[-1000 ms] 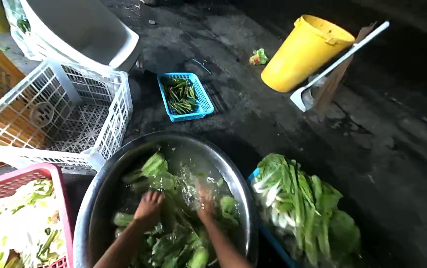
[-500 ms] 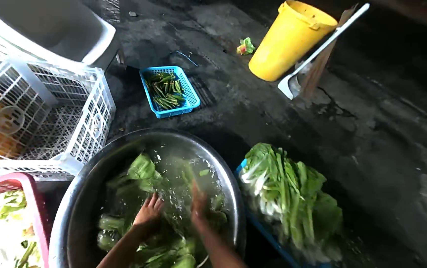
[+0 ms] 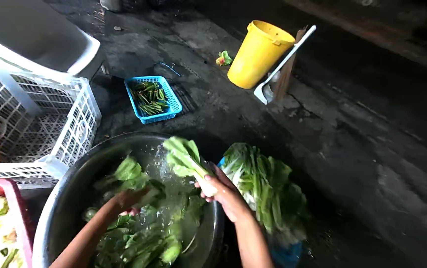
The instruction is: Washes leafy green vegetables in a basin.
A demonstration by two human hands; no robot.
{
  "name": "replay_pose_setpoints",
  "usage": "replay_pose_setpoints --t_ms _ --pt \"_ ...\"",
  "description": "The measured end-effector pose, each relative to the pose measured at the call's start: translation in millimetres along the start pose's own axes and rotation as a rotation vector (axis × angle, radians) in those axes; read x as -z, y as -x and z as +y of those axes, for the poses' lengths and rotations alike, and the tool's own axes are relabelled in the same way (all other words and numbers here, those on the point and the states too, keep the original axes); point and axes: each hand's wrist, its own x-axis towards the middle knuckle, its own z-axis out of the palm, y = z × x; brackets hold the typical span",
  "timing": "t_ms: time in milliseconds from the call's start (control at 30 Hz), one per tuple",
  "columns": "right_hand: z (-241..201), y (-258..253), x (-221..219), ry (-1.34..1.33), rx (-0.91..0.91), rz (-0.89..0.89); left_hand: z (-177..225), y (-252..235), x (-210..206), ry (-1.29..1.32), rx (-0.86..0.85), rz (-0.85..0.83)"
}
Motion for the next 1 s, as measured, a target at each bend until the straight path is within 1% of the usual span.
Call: replay_pose_setpoints --t_ms 67,133,200,233,300,333,400,467,500,567,633,700,767,833,867,933,1000 --pt "12 -1 -23 -0.234 -0.007 0.097 5 10 -11 0.419 -0.004 0.041" --pt "23 -4 -47 -0.434 -0.081 0.143 14 16 -31 0.772 -0.057 0.09" --pt "32 -3 -64 -0.591 -0.145 0.154 23 24 -52 0.966 -0.148 0.14" --pt "37 0 -70 -0.631 -0.156 0.145 26 28 -62 0.997 -0.199 0.162" --pt "48 6 -71 -0.662 -0.127 0.105 33 36 -83 0.921 -0.311 0.185" --pt "53 10 -65 -0.686 -0.11 0.056 35 41 -93 0.819 -0.372 0.192" --pt "61 14 -42 -0.744 -0.05 -0.043 40 44 -105 0.568 -0.508 0.171" --pt "68 20 -17 -0.784 0.027 -0.058 49 39 -115 0.364 -0.634 0.101" --pt "71 25 -5 -0.806 0.067 -0.007 58 37 -121 0.287 -0.685 0.066" --pt "72 36 17 -0.854 0.149 0.171 86 39 -139 0.18 -0.782 -0.021" --pt "67 44 47 -0.877 0.243 0.349 117 40 -155 0.124 -0.871 -0.169" --pt "55 54 82 -0.783 0.314 0.537 139 41 -165 0.076 -0.952 -0.285" --pt "44 64 124 -0.661 0.331 0.705 145 40 -165 0.039 -0.97 -0.316" --pt "46 71 176 -0.555 0.282 0.779 138 29 -153 0.062 -0.919 -0.277" --pt "53 73 200 -0.501 0.205 0.8 133 22 -144 0.093 -0.854 -0.254" --pt "78 69 241 -0.385 -0.025 0.836 120 10 -122 0.149 -0.687 -0.21" --pt "115 58 263 -0.165 -0.322 0.889 106 1 -103 0.18 -0.535 -0.131"
